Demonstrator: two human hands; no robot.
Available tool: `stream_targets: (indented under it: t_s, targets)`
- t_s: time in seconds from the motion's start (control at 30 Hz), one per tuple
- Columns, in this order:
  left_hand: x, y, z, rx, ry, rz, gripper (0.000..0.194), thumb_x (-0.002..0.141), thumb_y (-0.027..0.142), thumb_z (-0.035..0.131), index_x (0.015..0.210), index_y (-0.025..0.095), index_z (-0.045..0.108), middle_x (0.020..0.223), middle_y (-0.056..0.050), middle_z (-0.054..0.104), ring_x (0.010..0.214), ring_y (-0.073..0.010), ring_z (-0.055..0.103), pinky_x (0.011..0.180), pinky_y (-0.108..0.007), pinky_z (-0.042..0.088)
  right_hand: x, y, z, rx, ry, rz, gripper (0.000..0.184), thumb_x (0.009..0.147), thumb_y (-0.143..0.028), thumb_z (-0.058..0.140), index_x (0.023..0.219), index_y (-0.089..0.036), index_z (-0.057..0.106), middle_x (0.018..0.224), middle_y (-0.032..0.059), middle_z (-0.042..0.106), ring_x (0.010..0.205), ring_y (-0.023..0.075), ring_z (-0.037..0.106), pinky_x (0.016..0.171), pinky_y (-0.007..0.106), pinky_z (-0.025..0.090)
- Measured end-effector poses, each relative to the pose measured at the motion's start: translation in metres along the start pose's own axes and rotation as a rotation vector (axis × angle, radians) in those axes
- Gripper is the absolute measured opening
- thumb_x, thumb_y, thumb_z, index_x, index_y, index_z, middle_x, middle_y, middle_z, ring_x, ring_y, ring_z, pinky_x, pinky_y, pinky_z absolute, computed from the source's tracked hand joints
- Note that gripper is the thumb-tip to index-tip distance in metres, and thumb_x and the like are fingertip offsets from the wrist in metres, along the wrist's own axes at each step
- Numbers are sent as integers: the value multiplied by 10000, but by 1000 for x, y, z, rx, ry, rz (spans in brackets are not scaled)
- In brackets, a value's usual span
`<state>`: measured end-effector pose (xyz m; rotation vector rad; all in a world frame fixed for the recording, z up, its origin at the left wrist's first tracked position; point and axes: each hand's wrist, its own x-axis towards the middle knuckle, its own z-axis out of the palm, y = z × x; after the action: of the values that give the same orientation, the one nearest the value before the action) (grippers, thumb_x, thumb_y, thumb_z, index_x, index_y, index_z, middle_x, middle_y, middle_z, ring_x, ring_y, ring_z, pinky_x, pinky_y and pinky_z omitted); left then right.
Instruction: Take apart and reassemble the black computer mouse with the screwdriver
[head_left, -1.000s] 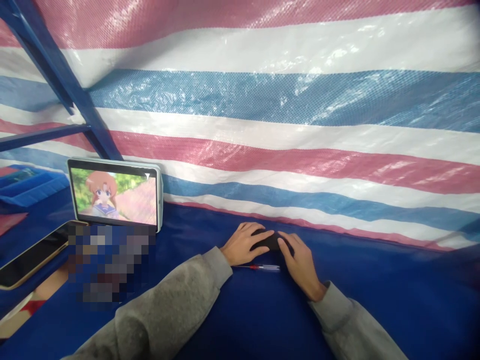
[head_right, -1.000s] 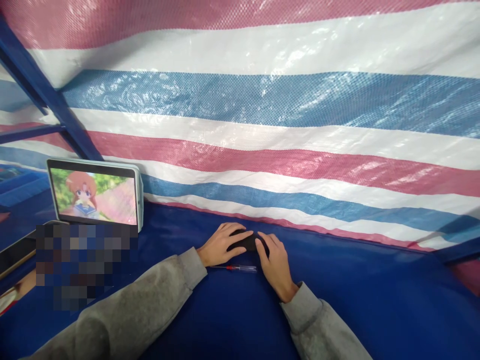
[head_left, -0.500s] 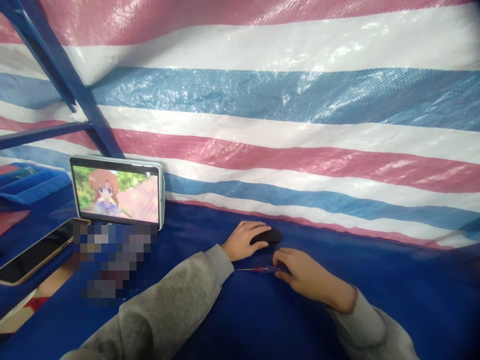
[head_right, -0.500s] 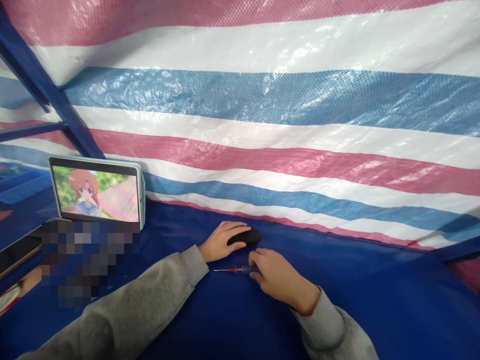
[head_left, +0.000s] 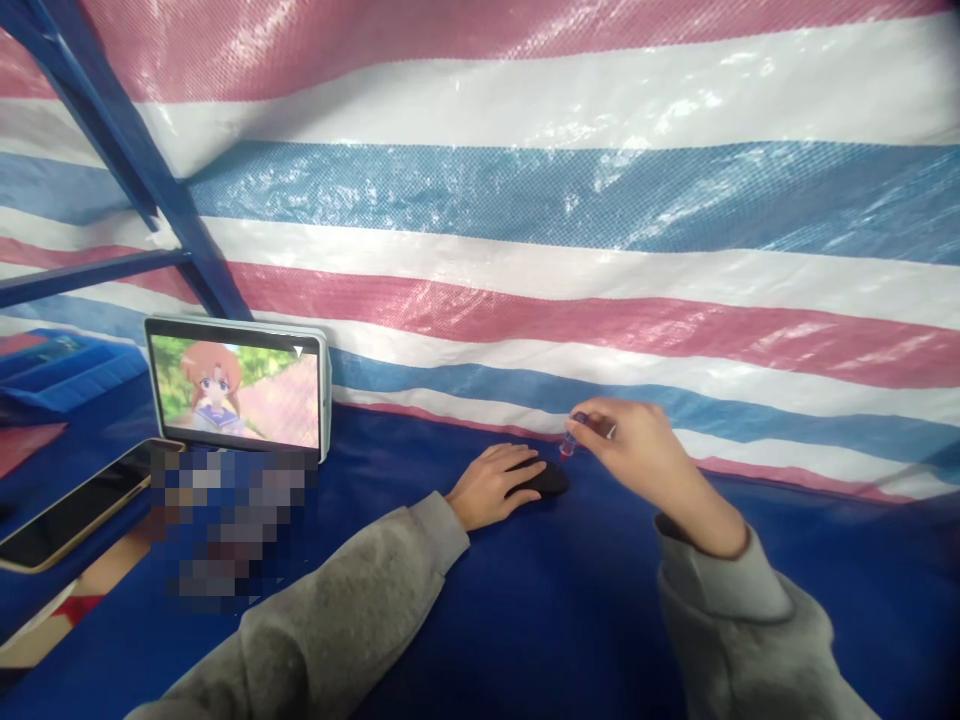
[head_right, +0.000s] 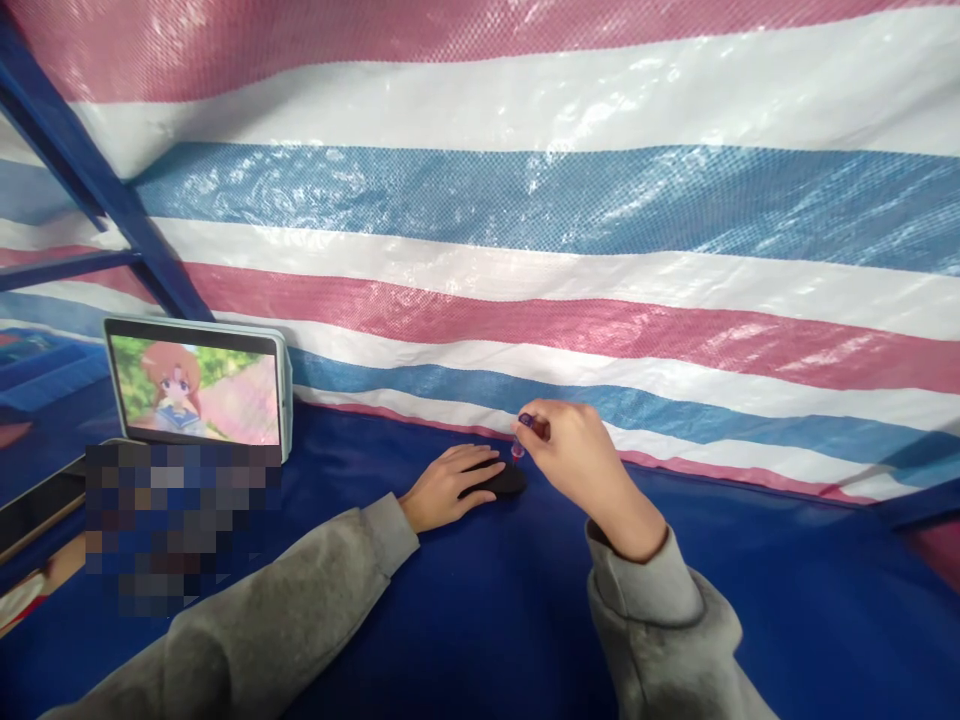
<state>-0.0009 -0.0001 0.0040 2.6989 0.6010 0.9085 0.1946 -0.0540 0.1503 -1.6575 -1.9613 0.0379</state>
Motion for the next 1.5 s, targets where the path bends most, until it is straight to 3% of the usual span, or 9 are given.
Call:
stream_targets:
  t_s: [0.1, 0.27, 0.87, 1.03, 1.13, 1.3, 1.5]
  targets:
    - [1, 1, -1, 14, -9, 9, 401, 960, 430, 511, 1296, 221, 573, 1344, -87, 576, 1290, -228, 499, 1111, -436, 381, -4, 9, 10, -40, -6, -8, 213, 835, -350, 541, 768, -217, 694, 691, 12, 706, 610, 168, 631, 624, 282, 440]
    - [0, 1, 0, 21, -9, 12, 401, 960, 429, 511, 1303, 230, 566, 1343, -88, 577, 1307, -233, 486, 1115, -448, 382, -7, 16, 8, -73, -10, -16, 224, 849, -346, 527, 747, -218, 680, 671, 14, 691, 596, 167, 614, 625, 281, 430]
    - [-1, -1, 2, 39, 11, 19, 421, 962, 452, 497, 1300, 212, 571, 1338, -80, 583, 1298, -226, 495, 1118, -424, 386, -8, 15, 6, -89, -22, -31, 223, 854, -348, 516, 746, -223, 666, 643, 2, 671, 585, 163, 602, 593, 273, 399]
    - [-1, -1, 2, 54, 8, 27, 411, 966, 448, 492, 1301, 222, 568, 1337, -79, 583, 1299, -224, 494, 1114, -429, 392, -9, 16, 8, -161, -36, -3, 181, 831, -280, 509, 803, -217, 677, 729, 12, 695, 648, 166, 623, 625, 273, 391]
    - [-1, -2, 3, 83, 12, 48, 422, 972, 455, 474, 1306, 211, 561, 1339, -80, 581, 1309, -217, 484, 1118, -421, 390, -9, 11, 12, -283, -95, 50, 188, 844, -241, 474, 844, -211, 660, 806, 33, 712, 704, 184, 642, 608, 277, 357]
    - [-1, -3, 5, 120, 7, 109, 451, 983, 462, 440, 1327, 187, 540, 1363, -88, 560, 1340, -229, 446, 1143, -438, 353, -9, -1, 22, -452, -221, 144, 355, 966, -395, 361, 833, -199, 625, 709, 69, 696, 688, 221, 647, 555, 290, 273]
    - [-2, -3, 5, 117, -46, 119, 459, 1000, 429, 419, 1375, 173, 484, 1406, -96, 516, 1367, -240, 407, 1152, -447, 334, -9, 6, 26, -353, -210, 61, 245, 953, -267, 404, 1022, -186, 625, 831, 70, 715, 755, 216, 653, 602, 286, 333]
